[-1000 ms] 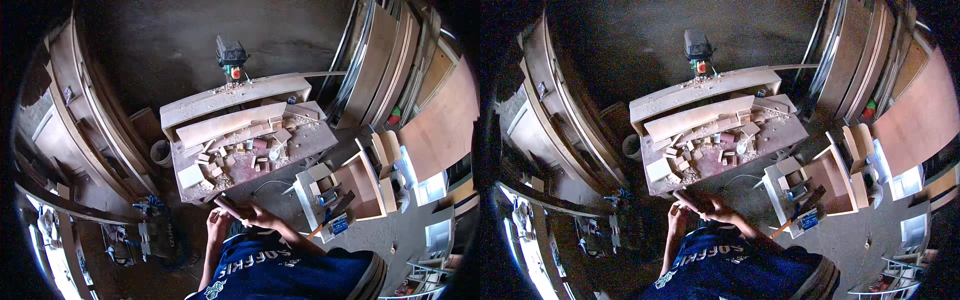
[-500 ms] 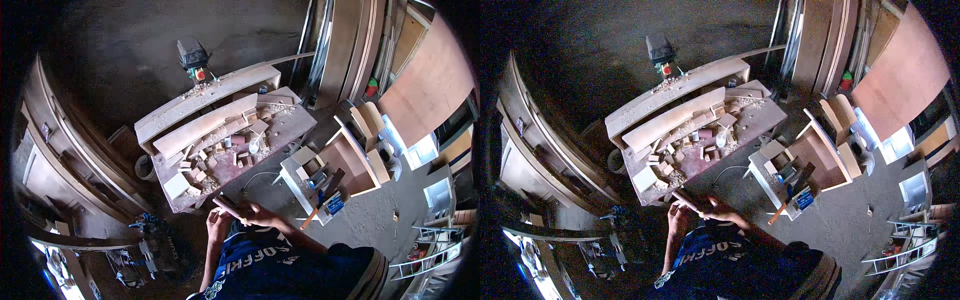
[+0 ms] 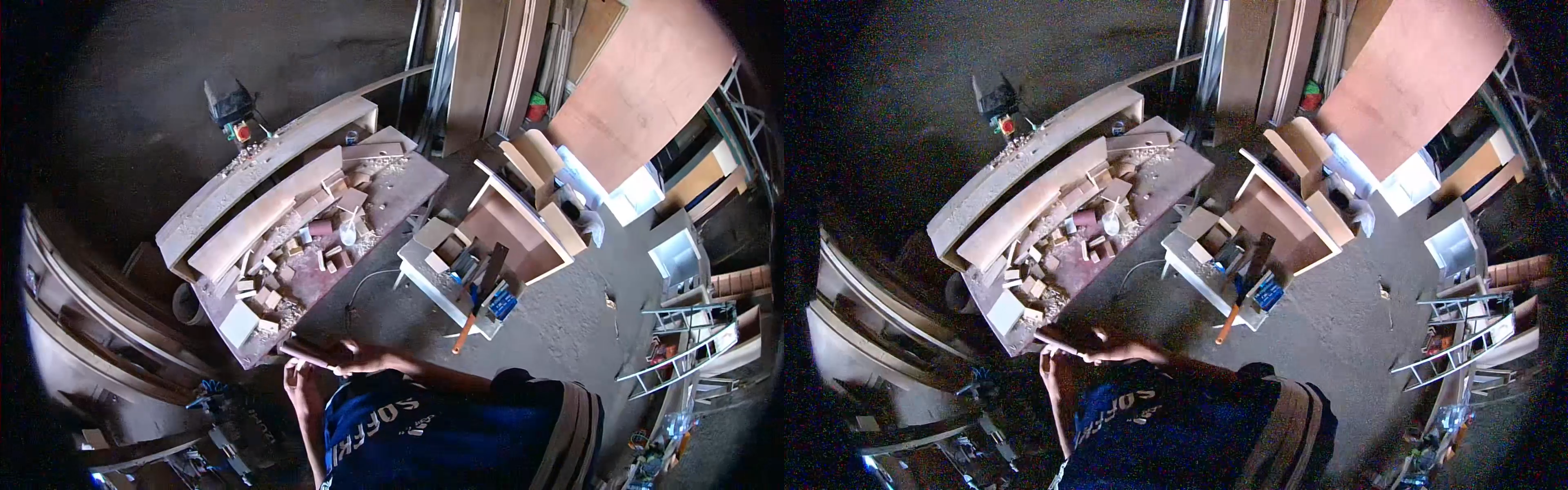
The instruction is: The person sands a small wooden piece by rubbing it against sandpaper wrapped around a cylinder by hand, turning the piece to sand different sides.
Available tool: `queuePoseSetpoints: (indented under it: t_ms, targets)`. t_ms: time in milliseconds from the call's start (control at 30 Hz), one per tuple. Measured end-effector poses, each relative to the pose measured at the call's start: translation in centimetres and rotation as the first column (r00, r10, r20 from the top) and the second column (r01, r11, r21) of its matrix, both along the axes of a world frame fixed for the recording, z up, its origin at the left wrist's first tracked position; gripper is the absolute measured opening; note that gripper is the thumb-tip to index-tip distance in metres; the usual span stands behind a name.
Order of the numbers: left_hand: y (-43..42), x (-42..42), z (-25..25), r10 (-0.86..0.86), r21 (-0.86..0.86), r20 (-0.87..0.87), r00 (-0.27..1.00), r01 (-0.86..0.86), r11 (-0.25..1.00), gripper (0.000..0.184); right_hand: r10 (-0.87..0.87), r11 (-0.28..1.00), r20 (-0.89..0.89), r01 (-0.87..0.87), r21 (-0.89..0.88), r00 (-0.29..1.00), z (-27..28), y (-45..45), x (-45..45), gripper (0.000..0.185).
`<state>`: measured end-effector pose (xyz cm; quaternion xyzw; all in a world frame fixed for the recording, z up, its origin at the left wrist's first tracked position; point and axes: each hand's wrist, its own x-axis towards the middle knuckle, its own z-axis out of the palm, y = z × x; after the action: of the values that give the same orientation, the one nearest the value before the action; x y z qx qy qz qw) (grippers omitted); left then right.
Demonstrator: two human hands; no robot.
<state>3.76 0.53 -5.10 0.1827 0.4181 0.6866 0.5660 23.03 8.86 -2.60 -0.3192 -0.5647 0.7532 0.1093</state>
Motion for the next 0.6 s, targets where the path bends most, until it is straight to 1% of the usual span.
queuePoseSetpoints:
  t_ms: [33,67,100,133,167,200,267,300,333,367,433,467,500,533,567,600]
  targets:
    - [0.0,-0.3,-0.5,-0.006,-0.048,-0.051,0.999,0.003,0.999,0.019,-0.07,0.989,0.006,0.069,0.134,0.998,-2.8,-0.2,-0.5,0.07]
    - [-0.1,-0.6,-1.8,0.008,-0.011,0.036,0.999,-0.007,1.0,0.018,-0.145,0.954,0.015,0.136,0.269,0.989,-5.5,-0.3,-1.0,0.075]
    - [-0.2,-0.8,-2.5,0.029,0.009,0.038,0.999,-0.03,1.0,0.018,-0.154,0.928,0.021,0.138,0.345,0.988,-4.5,-0.4,-0.8,0.079]
    - [-0.3,-0.8,-2.0,0.026,0.006,0.036,0.999,-0.026,1.0,0.018,-0.166,0.897,0.028,0.139,0.42,0.986,-3.2,-0.4,-0.7,0.083]
    - [-0.4,-0.7,-1.4,0.02,0.021,0.026,0.999,-0.02,1.0,0.018,-0.165,0.897,0.029,0.137,0.419,0.986,-1.9,0.0,-0.8,0.083]
    - [-0.5,-0.6,-1.0,0.016,0.035,0.016,1.0,-0.016,0.999,0.018,-0.051,0.985,-0.024,0.054,0.163,0.998,-1.0,0.3,-0.9,0.086]
    - [-0.2,-0.4,-0.8,0.049,0.017,0.02,0.999,-0.049,0.999,0.018,-0.051,0.973,-0.03,0.057,0.224,0.998,-1.7,-0.1,-0.9,0.087]
    - [-0.8,-0.5,-0.5,0.01,0.03,0.074,0.997,-0.012,0.999,0.019,-0.052,0.965,-0.033,0.059,0.255,0.998,-2.1,-0.3,-0.9,0.087]
    - [-0.9,-1.0,-1.6,0.028,0.002,0.039,0.999,-0.028,1.0,0.019,-0.113,0.905,0.001,0.102,0.412,0.994,-2.2,-0.3,-1.2,0.085]
    - [-0.9,-1.6,-2.8,0.047,-0.023,-0.001,0.999,-0.047,0.999,0.019,-0.176,0.818,0.021,0.134,0.559,0.984,-2.4,-0.1,-1.5,0.083]
    - [-0.7,-1.6,-2.6,0.062,0.029,0.021,0.998,-0.063,0.998,0.019,-0.007,0.956,-0.001,0.007,0.295,1.0,0.2,0.7,-1.2,0.086]
    - [-0.5,-1.5,-2.7,0.079,0.042,0.018,0.997,-0.08,0.996,0.02,0.02,0.977,0.002,-0.02,0.214,1.0,-0.9,0.7,-1.3,0.089]
    - [-0.2,-1.7,-1.7,0.043,0.003,-0.071,0.997,-0.043,0.999,0.018,-0.05,0.947,0.07,0.025,0.321,0.996,-1.9,0.4,-1.3,0.09]
    - [-0.1,-1.2,-1.0,0.038,0.047,-0.076,0.996,-0.034,0.998,0.016,-0.129,0.905,0.138,0.059,0.421,0.982,-2.9,0.1,-1.4,0.09]
    - [0.1,-0.9,0.0,0.055,0.033,-0.082,0.995,-0.053,0.998,0.016,-0.17,0.911,0.096,0.119,0.395,0.981,-2.8,0.1,-1.4,0.088]
    - [0.4,-0.9,-0.3,0.086,0.058,-0.119,0.989,-0.079,0.995,0.016,-0.125,0.896,0.189,0.029,0.443,0.974,-2.7,0.5,-1.0,0.089]
